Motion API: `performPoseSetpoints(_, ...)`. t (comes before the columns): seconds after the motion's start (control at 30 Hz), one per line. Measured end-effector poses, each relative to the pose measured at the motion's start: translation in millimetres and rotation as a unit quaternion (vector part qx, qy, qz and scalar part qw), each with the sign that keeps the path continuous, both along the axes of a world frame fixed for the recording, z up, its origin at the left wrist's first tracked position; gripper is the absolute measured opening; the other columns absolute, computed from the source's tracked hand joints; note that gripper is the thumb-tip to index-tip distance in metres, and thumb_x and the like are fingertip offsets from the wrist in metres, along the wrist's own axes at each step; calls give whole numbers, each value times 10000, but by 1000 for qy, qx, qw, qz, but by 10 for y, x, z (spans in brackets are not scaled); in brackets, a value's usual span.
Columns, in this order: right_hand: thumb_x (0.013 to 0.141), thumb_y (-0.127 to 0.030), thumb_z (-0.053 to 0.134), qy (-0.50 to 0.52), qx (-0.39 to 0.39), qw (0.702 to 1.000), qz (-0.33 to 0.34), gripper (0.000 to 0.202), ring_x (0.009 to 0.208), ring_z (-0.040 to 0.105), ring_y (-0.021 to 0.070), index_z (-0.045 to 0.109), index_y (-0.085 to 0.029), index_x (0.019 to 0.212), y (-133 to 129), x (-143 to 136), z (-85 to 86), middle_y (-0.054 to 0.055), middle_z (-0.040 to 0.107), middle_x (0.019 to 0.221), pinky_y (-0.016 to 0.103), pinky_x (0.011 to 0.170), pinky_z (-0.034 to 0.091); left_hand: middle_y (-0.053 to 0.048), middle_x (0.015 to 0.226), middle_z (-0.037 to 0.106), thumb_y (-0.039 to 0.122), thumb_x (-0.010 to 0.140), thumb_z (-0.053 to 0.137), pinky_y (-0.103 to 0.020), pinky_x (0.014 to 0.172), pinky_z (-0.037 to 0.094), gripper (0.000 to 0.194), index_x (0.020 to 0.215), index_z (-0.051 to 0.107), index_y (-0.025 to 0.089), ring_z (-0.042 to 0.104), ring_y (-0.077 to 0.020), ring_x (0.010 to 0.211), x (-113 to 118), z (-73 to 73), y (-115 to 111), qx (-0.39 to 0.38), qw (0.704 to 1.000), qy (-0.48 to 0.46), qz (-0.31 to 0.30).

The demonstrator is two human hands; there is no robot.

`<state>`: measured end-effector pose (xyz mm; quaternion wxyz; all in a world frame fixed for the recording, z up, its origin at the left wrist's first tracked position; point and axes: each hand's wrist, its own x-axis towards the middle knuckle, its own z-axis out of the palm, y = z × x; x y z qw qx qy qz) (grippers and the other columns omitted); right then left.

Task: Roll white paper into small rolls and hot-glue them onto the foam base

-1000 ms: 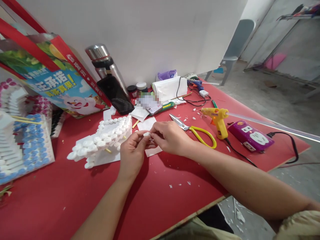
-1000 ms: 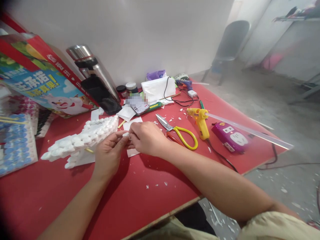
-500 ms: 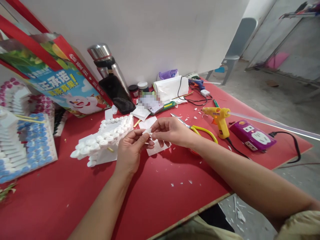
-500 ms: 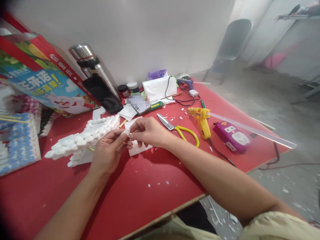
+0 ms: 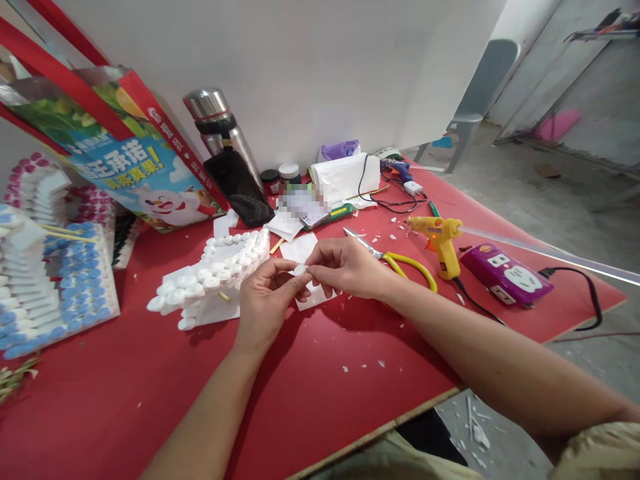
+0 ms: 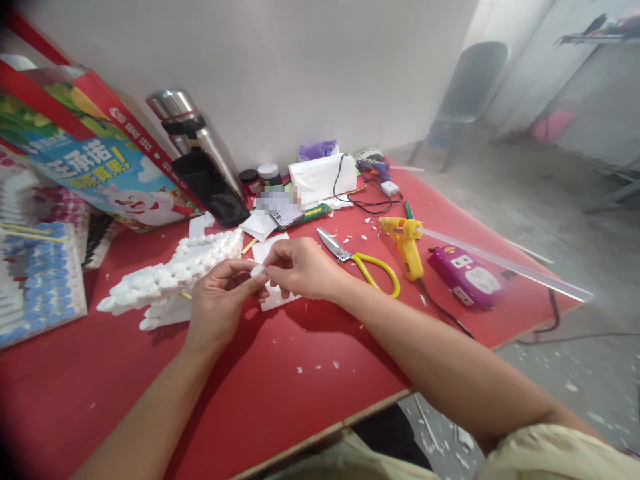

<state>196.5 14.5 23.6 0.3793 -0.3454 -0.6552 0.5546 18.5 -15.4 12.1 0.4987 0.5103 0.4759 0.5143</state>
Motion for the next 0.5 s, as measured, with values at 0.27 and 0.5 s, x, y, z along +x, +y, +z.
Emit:
performPoseSetpoints(0.27, 892, -215, 595, -67, 57, 996, -19, 103, 524, 612, 97, 637, -142, 832, -5, -9, -5, -15, 641, 635, 199, 505, 418, 32, 576, 684, 270, 764, 826, -232, 468, 526, 278, 878, 589, 179, 622, -132, 426, 39, 47, -12, -21, 1000, 2, 6)
performPoseSetpoints(0.5, 932, -149, 521, -247, 174, 952, -46, 148, 605, 574, 104, 661, -155, 886, -25, -15, 94, 4, 661, 707, 225, 570, 324, 31, 610, 686, 241, 777, 821, -212, 470, 499, 278, 874, 567, 182, 614, -114, 453, 0, -26, 54, -22, 999, -24, 11)
